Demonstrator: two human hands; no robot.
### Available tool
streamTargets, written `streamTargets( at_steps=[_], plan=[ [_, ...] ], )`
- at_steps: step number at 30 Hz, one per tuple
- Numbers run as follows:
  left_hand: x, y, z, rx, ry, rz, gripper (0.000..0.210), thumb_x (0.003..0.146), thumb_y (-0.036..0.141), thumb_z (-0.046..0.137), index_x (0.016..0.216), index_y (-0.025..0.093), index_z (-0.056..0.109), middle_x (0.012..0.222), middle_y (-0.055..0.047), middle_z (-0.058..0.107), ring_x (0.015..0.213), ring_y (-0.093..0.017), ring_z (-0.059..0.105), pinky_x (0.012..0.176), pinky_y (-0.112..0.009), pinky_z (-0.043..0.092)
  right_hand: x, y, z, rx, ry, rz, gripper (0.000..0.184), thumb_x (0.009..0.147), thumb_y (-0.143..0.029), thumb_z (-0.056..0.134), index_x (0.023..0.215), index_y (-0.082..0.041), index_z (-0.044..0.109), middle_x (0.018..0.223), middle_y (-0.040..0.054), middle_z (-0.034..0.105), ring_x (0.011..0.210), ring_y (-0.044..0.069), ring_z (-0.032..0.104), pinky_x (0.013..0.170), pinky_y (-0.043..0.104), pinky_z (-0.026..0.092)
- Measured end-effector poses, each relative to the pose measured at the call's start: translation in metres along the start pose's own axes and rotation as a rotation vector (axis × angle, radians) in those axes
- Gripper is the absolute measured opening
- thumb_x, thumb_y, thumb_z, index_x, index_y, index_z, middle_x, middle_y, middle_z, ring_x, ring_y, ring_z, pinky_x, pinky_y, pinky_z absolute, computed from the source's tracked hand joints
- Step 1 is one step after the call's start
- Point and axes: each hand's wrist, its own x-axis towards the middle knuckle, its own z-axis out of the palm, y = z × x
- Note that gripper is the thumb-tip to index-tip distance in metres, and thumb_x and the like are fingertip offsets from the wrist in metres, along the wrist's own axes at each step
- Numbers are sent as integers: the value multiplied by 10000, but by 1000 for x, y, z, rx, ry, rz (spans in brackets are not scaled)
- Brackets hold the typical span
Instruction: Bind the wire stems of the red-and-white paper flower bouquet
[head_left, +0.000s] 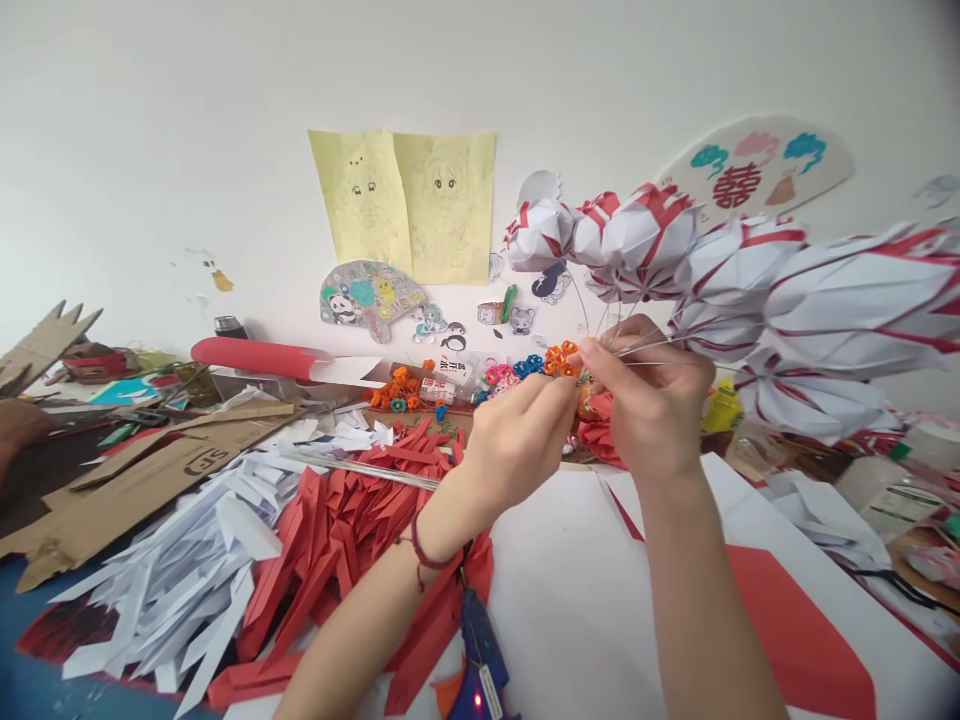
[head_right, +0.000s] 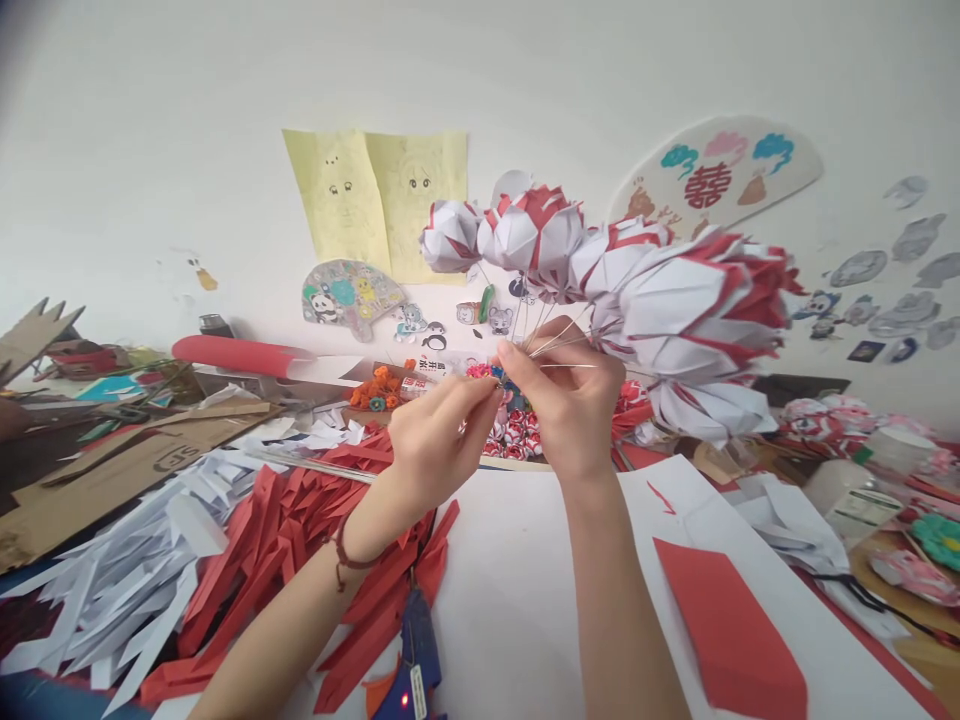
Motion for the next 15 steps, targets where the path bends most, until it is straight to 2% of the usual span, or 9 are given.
streamTargets(
  at_steps=[2, 4, 7, 10, 15],
  plan=[
    [6, 3, -5, -360, -50, -251, 87, 911, 216, 590, 868, 162, 643, 722, -18, 668, 613, -98, 610, 588, -205, 464, 1, 0, -4, 41, -49, 25, 130, 773, -193, 726, 647, -170, 699, 686, 31, 493, 685, 118, 504, 597, 272, 378],
    [11, 4, -9, -747, -148, -483, 148, 899, 289, 619, 834, 156, 634, 723, -17, 668, 582, -95, 606, 571, -209, 483, 2, 0, -8, 80, -92, 42, 95, 783, -214, 720, 693, -186, 726, 717, 30, 490, 647, 101, 484, 569, 271, 361],
    [14, 0, -11, -1177, -269, -735, 223, 900, 356, 615, 808, 153, 605, 712, -18, 664, 537, -91, 591, 522, -212, 475, 3, -1, -10, 132, -131, 65, 94, 785, -247, 722, 701, -205, 733, 747, 32, 473, 623, 92, 463, 519, 264, 337],
    [13, -4, -8, -1385, -341, -868, 251, 887, 358, 638, 765, 148, 575, 671, 0, 639, 502, -71, 568, 470, -175, 425, 2, -2, -10, 152, -167, 76, 105, 790, -248, 719, 689, -221, 734, 740, 39, 463, 650, 106, 468, 519, 264, 352],
    [10, -8, -6, -1492, -443, -898, 269, 906, 363, 616, 809, 112, 625, 620, 8, 609, 448, -43, 528, 432, -150, 401, 3, -1, -10, 159, -210, 48, 113, 797, -228, 708, 689, -235, 739, 758, 45, 484, 715, 126, 482, 578, 274, 395]
  ],
)
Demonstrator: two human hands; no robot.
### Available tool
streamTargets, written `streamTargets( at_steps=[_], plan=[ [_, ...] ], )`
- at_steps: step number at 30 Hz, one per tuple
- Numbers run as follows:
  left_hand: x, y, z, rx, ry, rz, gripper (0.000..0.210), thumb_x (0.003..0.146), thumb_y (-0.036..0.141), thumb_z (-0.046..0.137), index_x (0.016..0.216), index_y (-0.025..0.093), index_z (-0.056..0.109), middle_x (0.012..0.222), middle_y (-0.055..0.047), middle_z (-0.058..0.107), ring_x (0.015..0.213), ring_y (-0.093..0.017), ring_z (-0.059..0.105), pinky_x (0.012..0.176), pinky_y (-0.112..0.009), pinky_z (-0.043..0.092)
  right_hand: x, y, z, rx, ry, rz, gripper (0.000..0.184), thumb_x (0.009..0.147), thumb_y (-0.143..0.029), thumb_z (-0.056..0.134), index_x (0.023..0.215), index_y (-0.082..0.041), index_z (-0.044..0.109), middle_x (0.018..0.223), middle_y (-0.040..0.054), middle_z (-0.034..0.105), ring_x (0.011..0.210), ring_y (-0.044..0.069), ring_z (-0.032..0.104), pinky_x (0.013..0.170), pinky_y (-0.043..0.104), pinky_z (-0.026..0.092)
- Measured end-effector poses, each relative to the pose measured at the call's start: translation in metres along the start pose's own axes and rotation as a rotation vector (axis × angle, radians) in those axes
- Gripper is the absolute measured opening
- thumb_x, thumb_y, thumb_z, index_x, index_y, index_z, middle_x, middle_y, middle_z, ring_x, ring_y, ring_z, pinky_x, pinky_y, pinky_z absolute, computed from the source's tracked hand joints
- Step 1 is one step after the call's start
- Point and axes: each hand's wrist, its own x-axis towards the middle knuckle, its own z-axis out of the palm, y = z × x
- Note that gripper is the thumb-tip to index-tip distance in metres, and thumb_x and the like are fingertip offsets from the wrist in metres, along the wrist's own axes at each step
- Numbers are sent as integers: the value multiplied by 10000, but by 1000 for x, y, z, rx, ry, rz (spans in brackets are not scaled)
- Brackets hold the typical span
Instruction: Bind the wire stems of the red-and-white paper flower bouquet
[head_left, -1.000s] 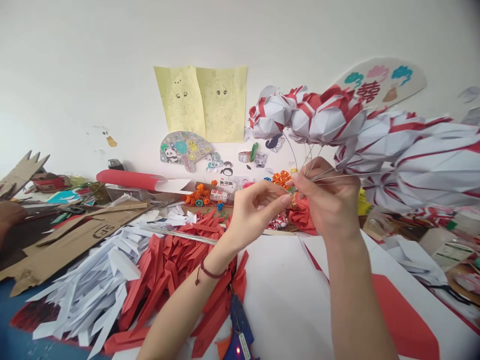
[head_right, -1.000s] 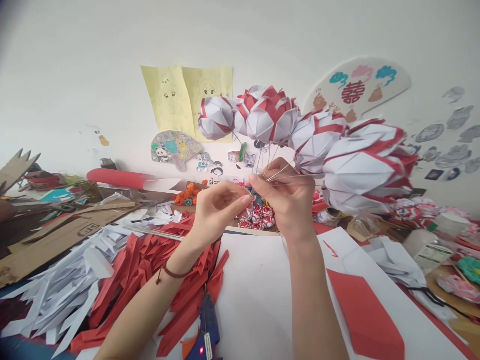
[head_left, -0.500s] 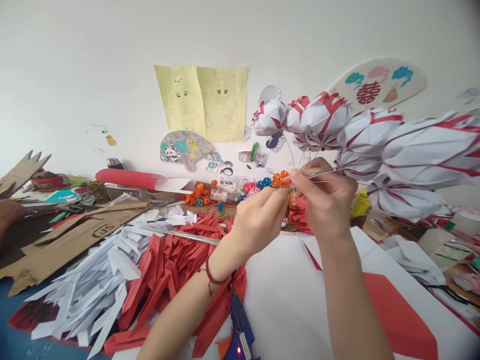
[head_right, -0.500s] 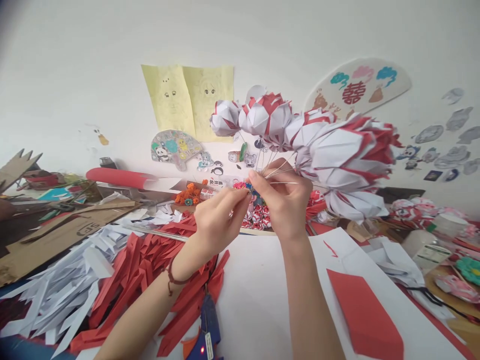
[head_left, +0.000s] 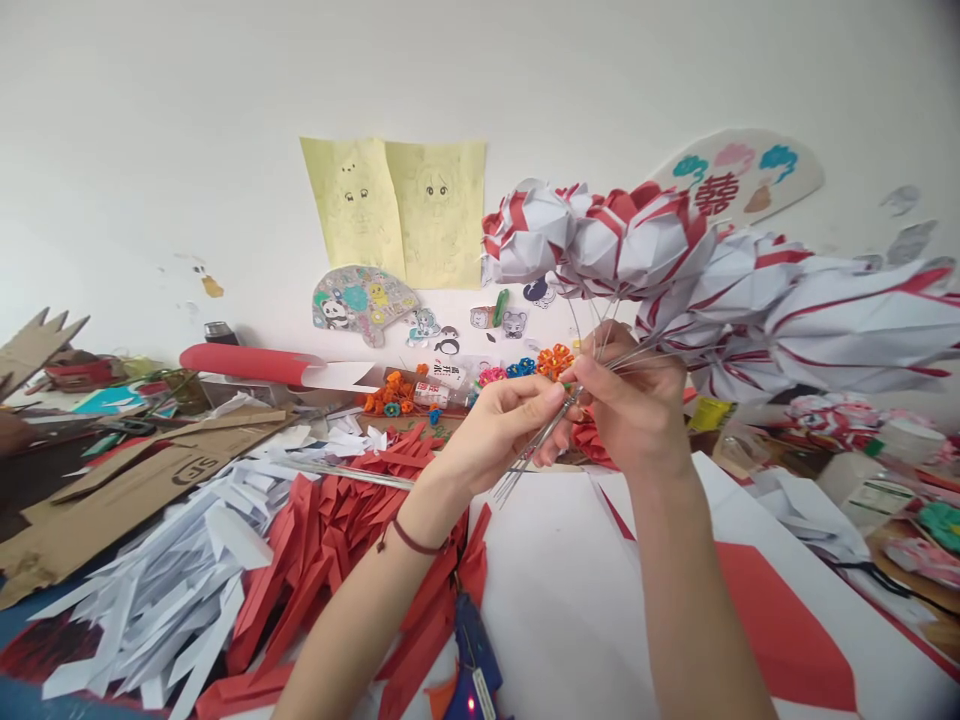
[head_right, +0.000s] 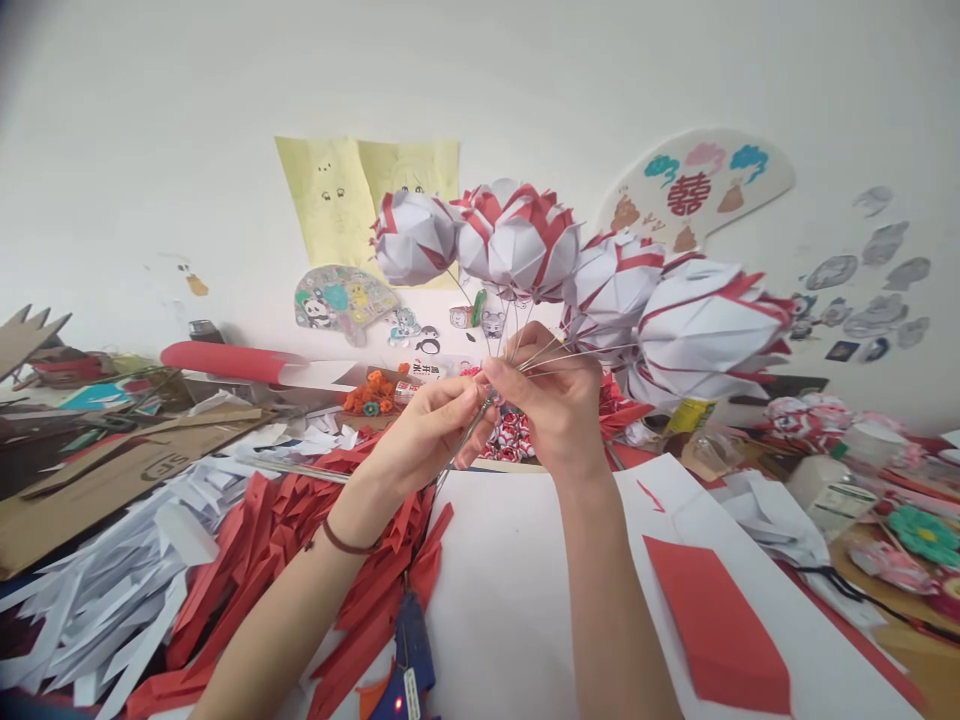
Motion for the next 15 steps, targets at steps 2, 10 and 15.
streamTargets(
  at_steps=[2, 10, 15],
  plan=[
    [0, 0, -1, -20, -16, -9, 253, 890, 351, 641, 801, 115, 616, 616, 10, 610, 449, -46, 534, 424, -148, 401, 0, 0, 0, -10, -13, -5, 107, 795, -216, 707, 695, -232, 742, 760, 44, 486, 724, 127, 482, 598, 278, 399],
    [1, 1, -2, 34, 13, 19, 244, 848, 326, 697, 753, 141, 569, 601, 19, 610, 462, -54, 539, 434, -151, 423, -1, 0, 3, -78, 30, -38, 80, 766, -196, 727, 687, -203, 727, 723, 29, 506, 712, 122, 495, 613, 274, 389],
    [-2, 5, 6, 292, 129, 156, 238, 847, 329, 692, 753, 133, 597, 613, 3, 620, 489, -73, 557, 479, -187, 475, -2, -2, 7, -148, 106, -72, 113, 755, -187, 729, 650, -178, 690, 698, 25, 530, 705, 128, 520, 619, 277, 421]
  ],
)
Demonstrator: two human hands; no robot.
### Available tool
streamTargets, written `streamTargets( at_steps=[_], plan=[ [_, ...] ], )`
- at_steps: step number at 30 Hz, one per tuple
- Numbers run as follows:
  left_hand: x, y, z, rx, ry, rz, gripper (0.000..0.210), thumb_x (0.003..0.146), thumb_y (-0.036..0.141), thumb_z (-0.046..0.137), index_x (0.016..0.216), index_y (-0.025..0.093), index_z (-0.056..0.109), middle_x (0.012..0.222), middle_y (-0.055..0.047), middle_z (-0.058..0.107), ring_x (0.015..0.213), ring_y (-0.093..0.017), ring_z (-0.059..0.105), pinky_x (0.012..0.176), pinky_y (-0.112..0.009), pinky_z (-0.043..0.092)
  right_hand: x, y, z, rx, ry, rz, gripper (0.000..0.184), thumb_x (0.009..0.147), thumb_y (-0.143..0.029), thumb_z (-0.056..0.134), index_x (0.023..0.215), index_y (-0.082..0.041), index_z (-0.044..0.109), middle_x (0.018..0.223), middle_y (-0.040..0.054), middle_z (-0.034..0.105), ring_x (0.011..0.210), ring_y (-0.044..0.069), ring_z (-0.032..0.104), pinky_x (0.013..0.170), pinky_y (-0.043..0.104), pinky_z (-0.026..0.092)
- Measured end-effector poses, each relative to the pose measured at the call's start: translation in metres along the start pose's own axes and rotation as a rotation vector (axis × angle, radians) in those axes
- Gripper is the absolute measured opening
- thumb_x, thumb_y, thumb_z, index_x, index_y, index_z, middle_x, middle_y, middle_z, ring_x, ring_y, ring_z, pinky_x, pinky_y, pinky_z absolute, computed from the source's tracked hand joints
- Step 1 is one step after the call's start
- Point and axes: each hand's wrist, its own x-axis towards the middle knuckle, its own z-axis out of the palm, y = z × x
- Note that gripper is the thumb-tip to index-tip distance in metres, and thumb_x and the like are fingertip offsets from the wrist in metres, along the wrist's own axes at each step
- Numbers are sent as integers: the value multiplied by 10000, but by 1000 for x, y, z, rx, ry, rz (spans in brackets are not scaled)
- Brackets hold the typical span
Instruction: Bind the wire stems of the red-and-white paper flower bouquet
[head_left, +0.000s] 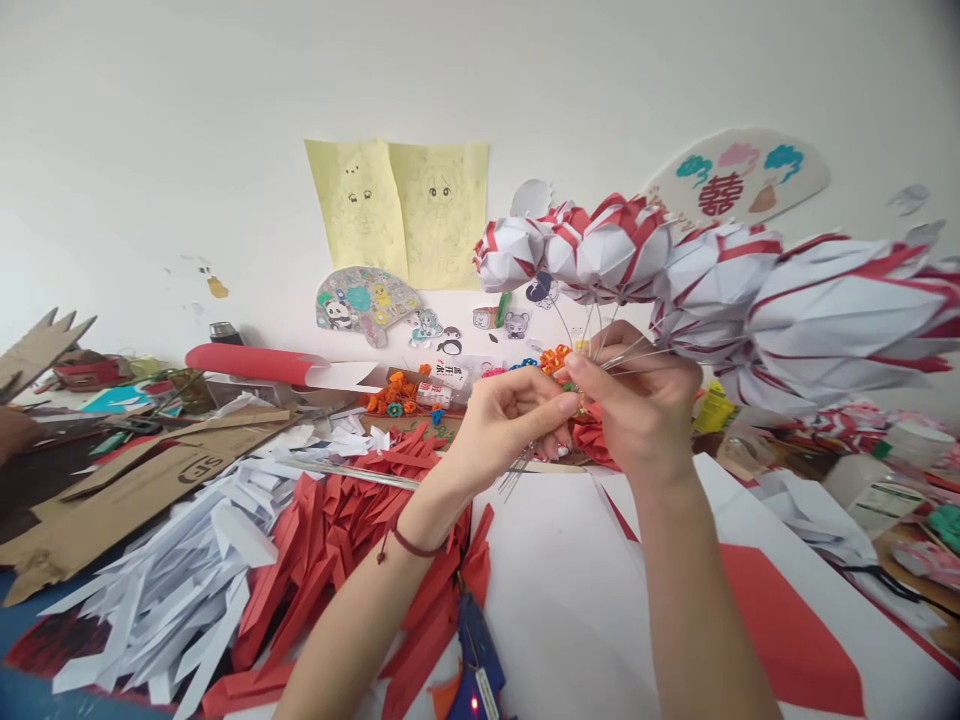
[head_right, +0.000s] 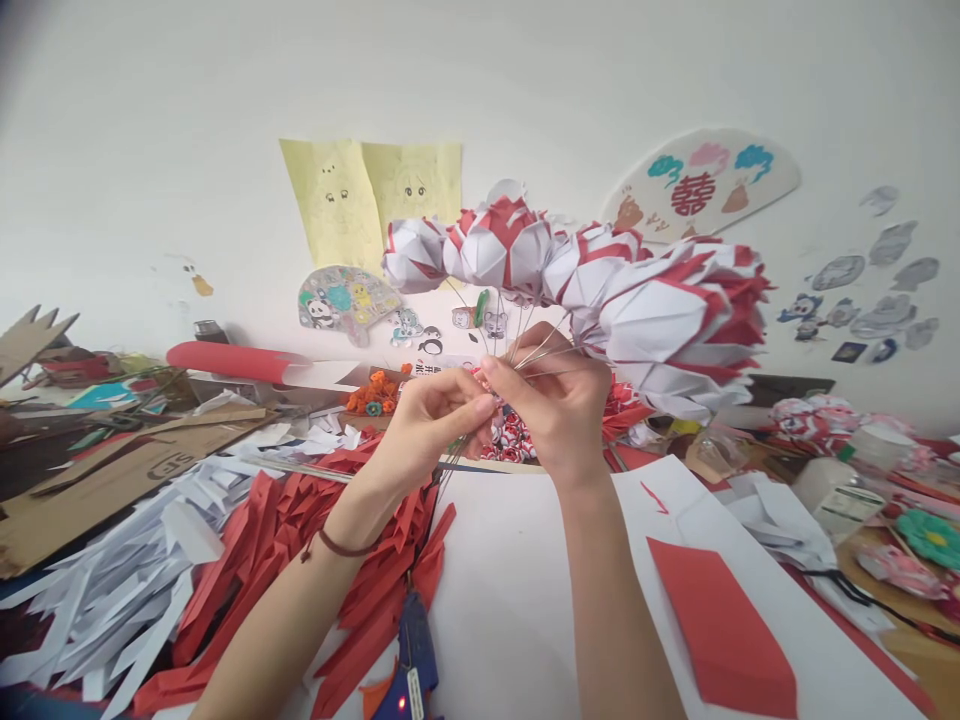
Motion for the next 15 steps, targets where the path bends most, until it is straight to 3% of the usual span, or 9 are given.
streamTargets(
  at_steps=[9, 12, 15],
  plan=[
    [-8, -1, 10, 622, 234, 404, 157, 868, 266, 655, 761, 158, 617, 579, 26, 614, 480, -53, 528, 479, -163, 420, -2, -12, 5, -90, 68, -43, 149, 765, -108, 703, 633, -145, 646, 703, 17, 535, 684, 110, 522, 622, 270, 404],
    [-9, 2, 10, 569, 220, 373, 167, 868, 276, 657, 757, 157, 620, 580, 23, 622, 475, -60, 545, 476, -166, 439, -2, -13, 5, -58, 60, -35, 154, 765, -115, 705, 627, -142, 642, 696, 16, 528, 678, 112, 526, 621, 271, 410],
    [-7, 6, 7, 329, 98, 217, 206, 885, 317, 636, 771, 146, 623, 608, 5, 640, 491, -86, 597, 483, -188, 485, -1, -14, 4, -6, 21, 1, 178, 769, -142, 710, 610, -137, 629, 678, 15, 525, 642, 107, 524, 603, 268, 416]
  ],
)
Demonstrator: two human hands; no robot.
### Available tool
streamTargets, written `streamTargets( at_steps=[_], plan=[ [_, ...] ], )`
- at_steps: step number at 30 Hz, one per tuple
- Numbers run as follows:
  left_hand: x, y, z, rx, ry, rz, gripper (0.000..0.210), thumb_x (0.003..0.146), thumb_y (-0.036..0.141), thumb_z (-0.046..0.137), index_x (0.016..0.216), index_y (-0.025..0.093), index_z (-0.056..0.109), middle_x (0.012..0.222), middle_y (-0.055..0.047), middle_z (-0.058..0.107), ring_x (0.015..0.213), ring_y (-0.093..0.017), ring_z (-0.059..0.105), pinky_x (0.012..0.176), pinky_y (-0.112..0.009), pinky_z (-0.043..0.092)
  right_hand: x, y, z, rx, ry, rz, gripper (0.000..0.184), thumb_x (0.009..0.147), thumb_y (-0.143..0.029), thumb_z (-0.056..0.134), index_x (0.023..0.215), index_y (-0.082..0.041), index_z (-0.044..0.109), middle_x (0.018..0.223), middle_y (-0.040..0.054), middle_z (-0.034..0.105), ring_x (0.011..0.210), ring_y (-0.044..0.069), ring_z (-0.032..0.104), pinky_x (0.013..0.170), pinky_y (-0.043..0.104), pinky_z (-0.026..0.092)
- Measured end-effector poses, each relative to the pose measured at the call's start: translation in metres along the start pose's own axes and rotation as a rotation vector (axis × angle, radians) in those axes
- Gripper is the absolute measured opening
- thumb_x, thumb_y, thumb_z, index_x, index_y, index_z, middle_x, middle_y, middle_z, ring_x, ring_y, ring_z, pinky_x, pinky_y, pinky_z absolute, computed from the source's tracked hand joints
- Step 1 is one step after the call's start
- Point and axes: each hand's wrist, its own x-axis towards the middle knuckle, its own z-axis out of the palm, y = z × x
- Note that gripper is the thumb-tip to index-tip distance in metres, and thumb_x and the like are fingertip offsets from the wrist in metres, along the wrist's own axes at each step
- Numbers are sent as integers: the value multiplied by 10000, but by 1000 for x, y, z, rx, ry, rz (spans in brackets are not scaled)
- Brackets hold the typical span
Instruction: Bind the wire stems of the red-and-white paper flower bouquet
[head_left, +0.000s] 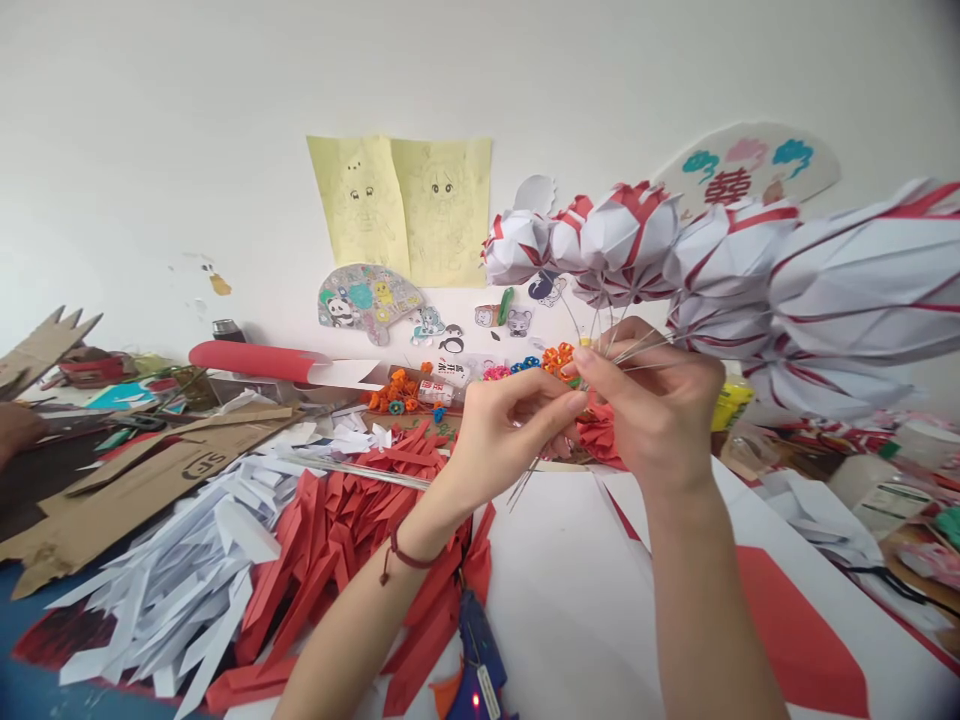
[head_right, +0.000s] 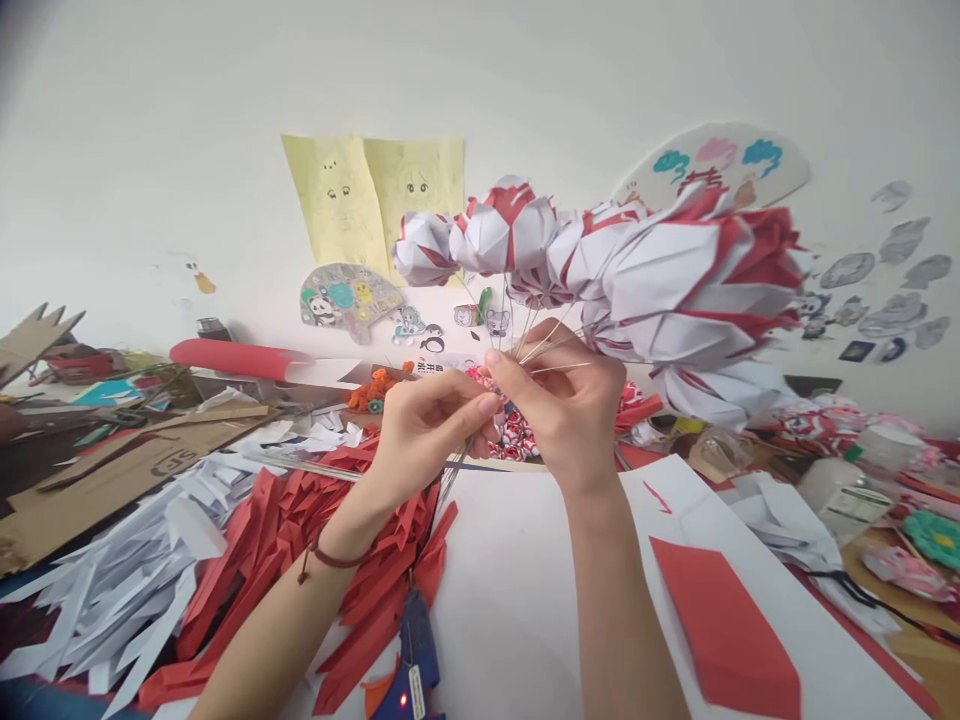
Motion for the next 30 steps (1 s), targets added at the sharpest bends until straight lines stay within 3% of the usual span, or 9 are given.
streamTargets(
  at_steps=[4, 8, 15, 22, 30],
  plan=[
    [4, 0, -5, -235, -132, -112, 237, 903, 328, 613, 784, 124, 637, 650, -26, 669, 533, -112, 642, 492, -204, 501, 2, 0, -4, 17, -56, 63, 191, 765, -180, 723, 597, -141, 642, 667, 15, 531, 606, 93, 514, 561, 249, 411],
    [4, -1, -6, -276, -160, -155, 234, 900, 329, 618, 792, 124, 646, 667, -29, 679, 561, -115, 652, 526, -210, 516, 3, 1, -8, 41, -72, 102, 207, 757, -192, 733, 581, -145, 635, 665, 15, 522, 604, 93, 517, 559, 248, 410],
    [3, 3, -7, -148, -147, -121, 228, 891, 341, 628, 806, 131, 656, 679, -35, 687, 575, -119, 656, 524, -207, 500, 3, 1, -7, -11, -64, 97, 178, 749, -217, 741, 605, -154, 659, 622, 11, 480, 620, 102, 491, 558, 248, 397],
    [2, 7, -8, 43, -128, -39, 235, 889, 341, 627, 784, 132, 648, 637, -23, 672, 534, -98, 607, 524, -196, 495, 1, -2, -4, -25, -43, 23, 226, 751, -131, 724, 557, -159, 611, 590, 7, 482, 657, 112, 486, 576, 254, 378],
    [0, 6, -6, 223, -78, 75, 191, 914, 272, 574, 794, 141, 644, 633, -4, 657, 527, -80, 604, 517, -162, 497, 0, -6, -1, -131, -21, 22, 213, 754, -185, 735, 569, -163, 630, 618, 19, 554, 630, 120, 517, 568, 264, 406]
  ],
)
